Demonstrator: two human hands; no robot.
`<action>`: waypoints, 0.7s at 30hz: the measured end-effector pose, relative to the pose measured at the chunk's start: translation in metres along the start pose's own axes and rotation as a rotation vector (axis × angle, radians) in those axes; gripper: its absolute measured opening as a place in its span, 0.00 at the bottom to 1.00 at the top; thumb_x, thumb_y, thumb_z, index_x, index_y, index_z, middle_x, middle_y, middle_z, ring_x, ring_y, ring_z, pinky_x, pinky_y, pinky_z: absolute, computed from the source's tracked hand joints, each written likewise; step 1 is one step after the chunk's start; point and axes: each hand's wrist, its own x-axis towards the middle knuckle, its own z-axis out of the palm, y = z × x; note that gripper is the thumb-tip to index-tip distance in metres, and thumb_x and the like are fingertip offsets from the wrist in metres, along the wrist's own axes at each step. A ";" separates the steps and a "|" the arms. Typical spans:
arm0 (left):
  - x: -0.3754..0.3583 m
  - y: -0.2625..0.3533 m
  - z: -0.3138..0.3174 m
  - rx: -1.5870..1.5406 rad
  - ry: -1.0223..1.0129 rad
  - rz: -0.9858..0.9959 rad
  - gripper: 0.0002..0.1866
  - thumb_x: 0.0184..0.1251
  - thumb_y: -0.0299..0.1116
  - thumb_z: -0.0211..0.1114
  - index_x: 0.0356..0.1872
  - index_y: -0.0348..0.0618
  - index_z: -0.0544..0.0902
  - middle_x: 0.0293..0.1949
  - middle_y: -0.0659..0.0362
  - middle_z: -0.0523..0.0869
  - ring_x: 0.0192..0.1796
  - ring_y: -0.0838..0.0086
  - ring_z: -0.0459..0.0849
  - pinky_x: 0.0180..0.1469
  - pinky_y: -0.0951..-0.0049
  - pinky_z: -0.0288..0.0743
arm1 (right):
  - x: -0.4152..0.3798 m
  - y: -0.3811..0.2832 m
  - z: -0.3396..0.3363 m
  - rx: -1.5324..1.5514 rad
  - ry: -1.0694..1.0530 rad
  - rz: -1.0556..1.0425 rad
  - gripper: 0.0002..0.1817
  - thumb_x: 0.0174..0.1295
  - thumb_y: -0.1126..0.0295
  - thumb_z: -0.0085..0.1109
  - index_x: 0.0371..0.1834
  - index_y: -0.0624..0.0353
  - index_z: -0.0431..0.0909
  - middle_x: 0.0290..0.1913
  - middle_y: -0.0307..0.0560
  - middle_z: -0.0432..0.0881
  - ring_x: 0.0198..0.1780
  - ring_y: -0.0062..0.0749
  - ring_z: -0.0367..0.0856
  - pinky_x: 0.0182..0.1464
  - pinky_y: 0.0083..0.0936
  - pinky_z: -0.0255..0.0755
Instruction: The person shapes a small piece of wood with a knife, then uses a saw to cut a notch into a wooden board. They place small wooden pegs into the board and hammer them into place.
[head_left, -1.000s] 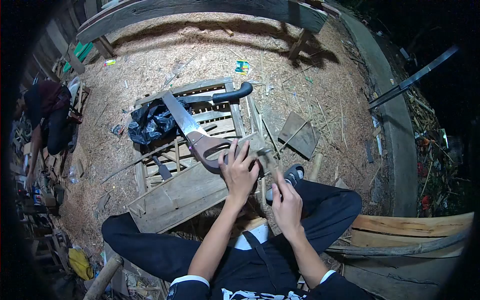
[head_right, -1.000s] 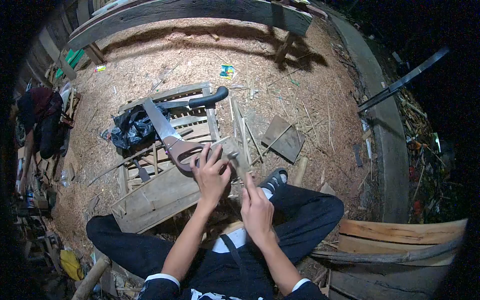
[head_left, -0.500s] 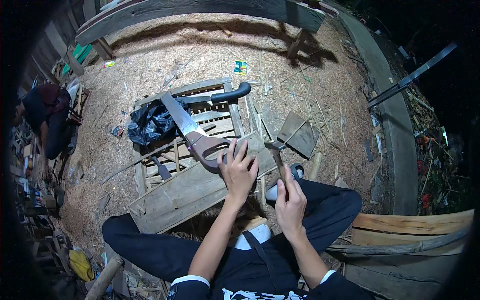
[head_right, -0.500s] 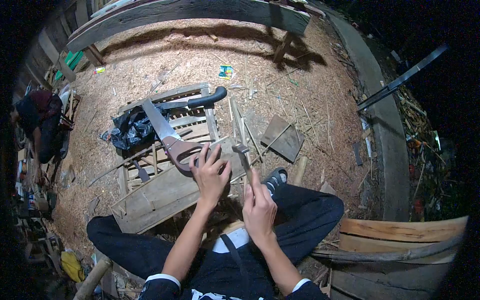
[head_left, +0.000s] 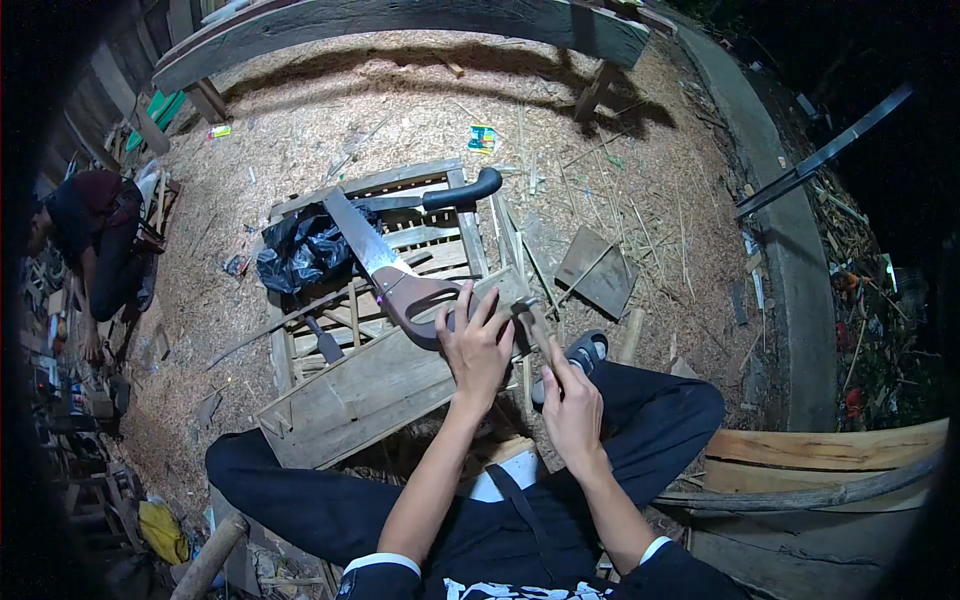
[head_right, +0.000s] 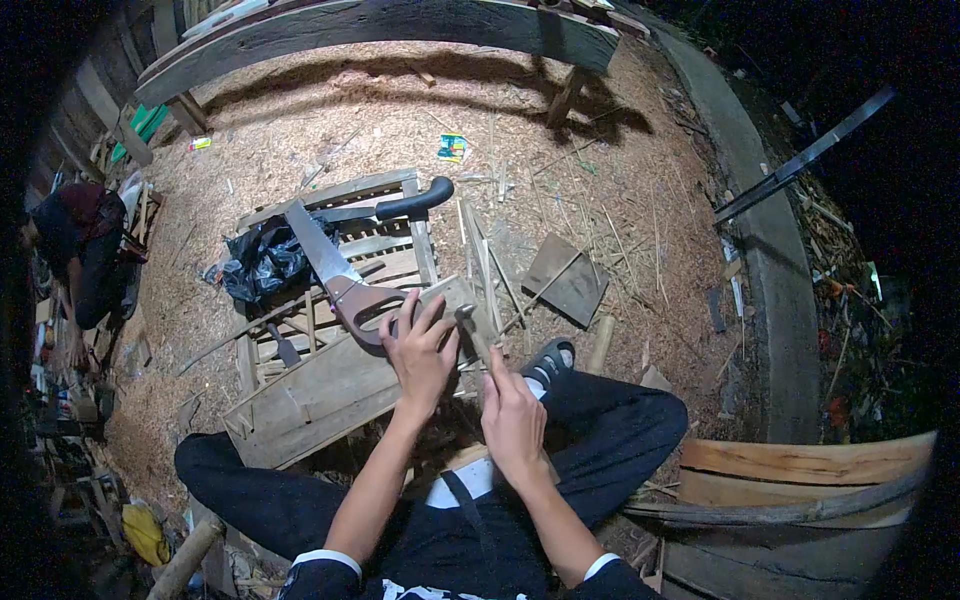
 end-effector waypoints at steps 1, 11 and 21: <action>0.000 -0.001 0.000 0.000 -0.003 -0.002 0.06 0.62 0.37 0.78 0.38 0.51 0.94 0.64 0.63 0.89 0.79 0.62 0.72 0.79 0.50 0.47 | 0.001 -0.003 0.001 0.002 -0.002 -0.003 0.27 0.79 0.70 0.57 0.80 0.54 0.73 0.42 0.61 0.85 0.41 0.61 0.86 0.42 0.49 0.78; 0.001 0.001 0.001 0.000 0.015 -0.019 0.06 0.60 0.37 0.78 0.35 0.50 0.95 0.64 0.64 0.90 0.78 0.63 0.74 0.79 0.49 0.49 | 0.001 -0.003 0.000 0.116 0.006 0.094 0.24 0.79 0.72 0.59 0.76 0.63 0.76 0.49 0.65 0.89 0.47 0.57 0.89 0.52 0.43 0.80; 0.002 0.000 -0.001 -0.013 -0.003 -0.007 0.07 0.59 0.36 0.79 0.35 0.48 0.94 0.64 0.64 0.91 0.79 0.63 0.73 0.79 0.49 0.49 | -0.001 0.000 -0.001 0.043 -0.016 0.036 0.25 0.79 0.68 0.58 0.79 0.52 0.75 0.43 0.61 0.86 0.42 0.59 0.87 0.43 0.48 0.79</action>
